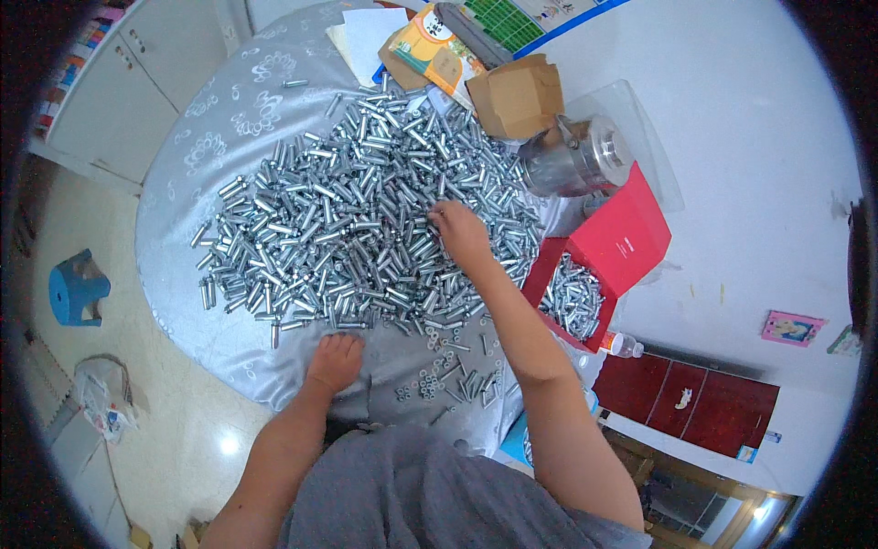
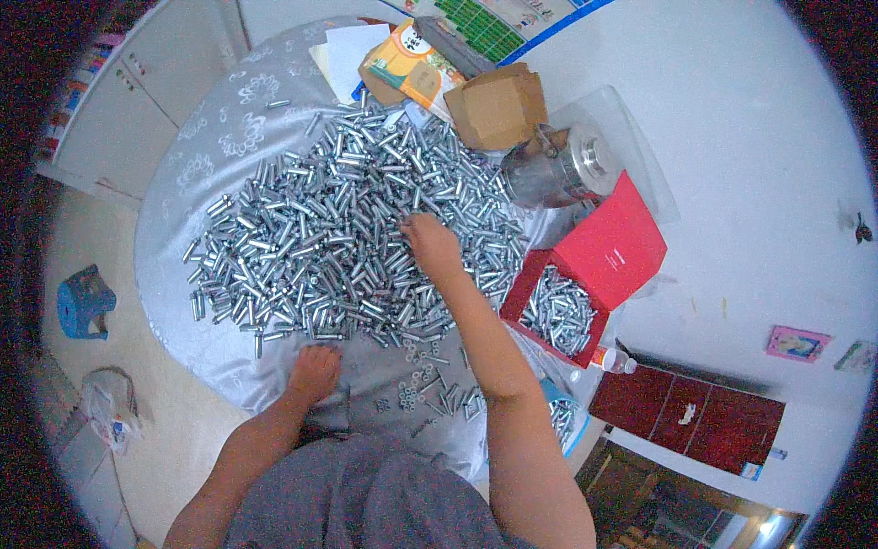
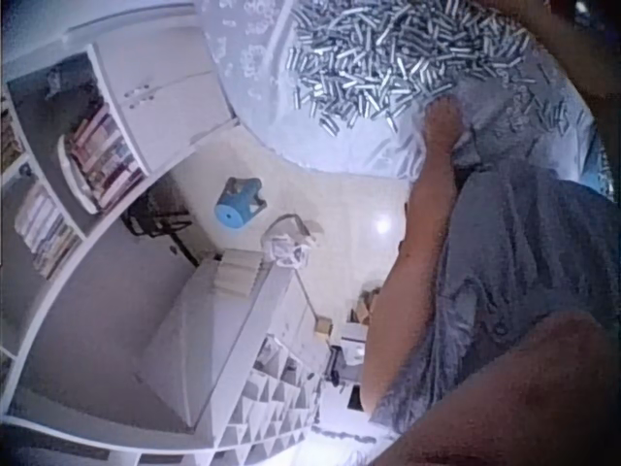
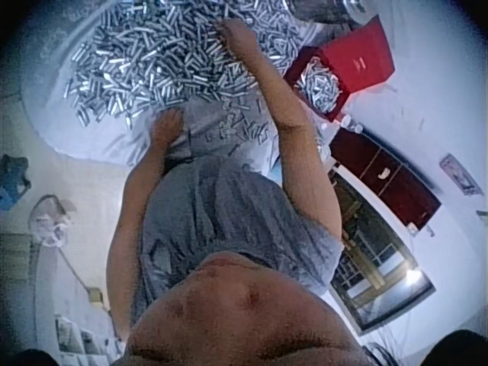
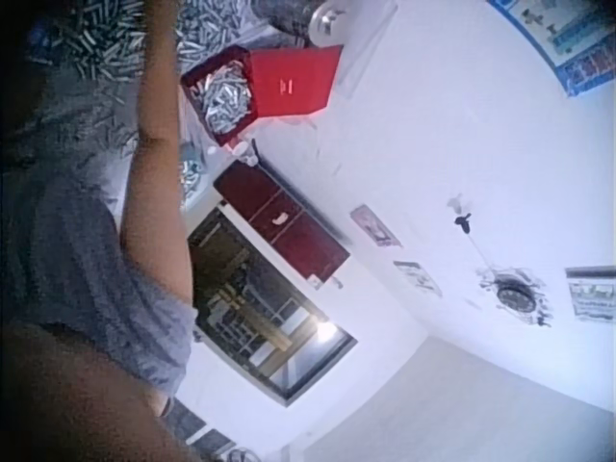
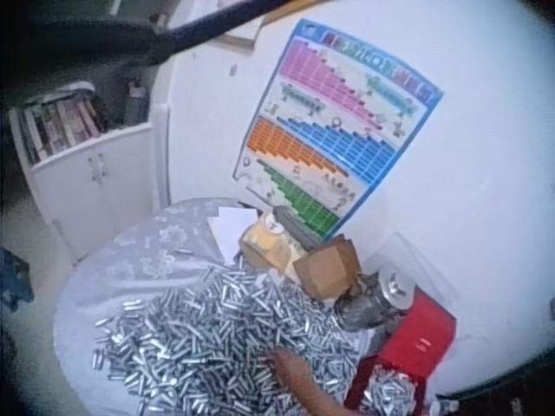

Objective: The person sits at a table covered with a large pile of metal bolts, nuts, and washers. They repeatedly pick up a bolt and a nut, screw them together by hand, and place the assembled unit into a blue plastic bin. The person also occasionally sorts through the loose pile of bolts with their hands.

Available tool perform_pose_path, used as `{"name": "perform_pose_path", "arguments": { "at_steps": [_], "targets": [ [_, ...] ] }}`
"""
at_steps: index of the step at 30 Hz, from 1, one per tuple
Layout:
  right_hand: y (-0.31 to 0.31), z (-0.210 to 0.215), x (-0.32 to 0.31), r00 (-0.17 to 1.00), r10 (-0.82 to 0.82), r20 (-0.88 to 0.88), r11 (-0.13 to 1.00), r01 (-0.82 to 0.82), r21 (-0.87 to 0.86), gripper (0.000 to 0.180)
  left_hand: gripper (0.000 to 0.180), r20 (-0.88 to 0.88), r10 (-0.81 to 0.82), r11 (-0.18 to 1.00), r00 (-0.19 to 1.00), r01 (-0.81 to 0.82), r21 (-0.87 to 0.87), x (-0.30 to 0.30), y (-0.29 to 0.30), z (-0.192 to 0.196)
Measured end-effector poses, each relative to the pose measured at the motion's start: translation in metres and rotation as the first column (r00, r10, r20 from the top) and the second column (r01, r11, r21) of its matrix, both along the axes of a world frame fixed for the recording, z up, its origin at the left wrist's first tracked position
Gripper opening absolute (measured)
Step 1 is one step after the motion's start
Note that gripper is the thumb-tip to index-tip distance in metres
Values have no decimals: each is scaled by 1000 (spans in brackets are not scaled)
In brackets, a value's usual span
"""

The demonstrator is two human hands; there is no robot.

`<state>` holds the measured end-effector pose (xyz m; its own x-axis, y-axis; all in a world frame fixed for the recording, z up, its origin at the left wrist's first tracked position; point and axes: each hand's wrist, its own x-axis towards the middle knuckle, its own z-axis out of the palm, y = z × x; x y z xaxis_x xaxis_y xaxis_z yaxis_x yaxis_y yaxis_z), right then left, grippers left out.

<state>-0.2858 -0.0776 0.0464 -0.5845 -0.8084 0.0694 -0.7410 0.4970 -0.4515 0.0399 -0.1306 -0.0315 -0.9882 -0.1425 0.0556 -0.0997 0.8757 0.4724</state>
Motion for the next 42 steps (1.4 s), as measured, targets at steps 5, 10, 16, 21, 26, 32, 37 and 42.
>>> {"name": "perform_pose_path", "arguments": {
  "at_steps": [5, 10, 16, 21, 26, 32, 37, 42],
  "targets": [
    [38, -8, 9, 462, -69, 884, 684, 668, -295, 18, 22, -80, 8, 1000, 997, -7, 13, -2, 1, 4],
    [41, 15, 52, -211, 482, 851, 370, 929, 20, 23, 23, -21, 22, 999, 1000, -21, 49, 2, -1, 6],
    [61, 26, 73, -298, 702, 647, 376, 927, 19, 23, 22, -109, 21, 1000, 994, -19, 20, -3, 2, 17],
    [81, 30, 76, -350, 601, 718, 488, 873, 17, 19, 16, -33, 291, 956, 956, -289, 48, -4, 2, 35],
    [61, 54, 76, 192, -336, 922, 781, 605, 158, 20, 14, -80, 828, 559, 555, -828, 35, -5, 3, 31],
    [26, 4, 38, 932, -310, 189, 951, 304, 60, 24, 16, -92, 978, 172, 186, -974, -145, -42, 8, 18],
    [11, -11, 17, 983, -31, -180, 957, 81, 278, 21, 19, -69, 978, 181, 195, -968, -175, -40, 10, 12],
    [17, -10, -1, 963, 195, -187, 868, -81, 491, 14, 21, -51, 983, 168, 178, -972, -162, -42, 9, 8]
  ]
}}
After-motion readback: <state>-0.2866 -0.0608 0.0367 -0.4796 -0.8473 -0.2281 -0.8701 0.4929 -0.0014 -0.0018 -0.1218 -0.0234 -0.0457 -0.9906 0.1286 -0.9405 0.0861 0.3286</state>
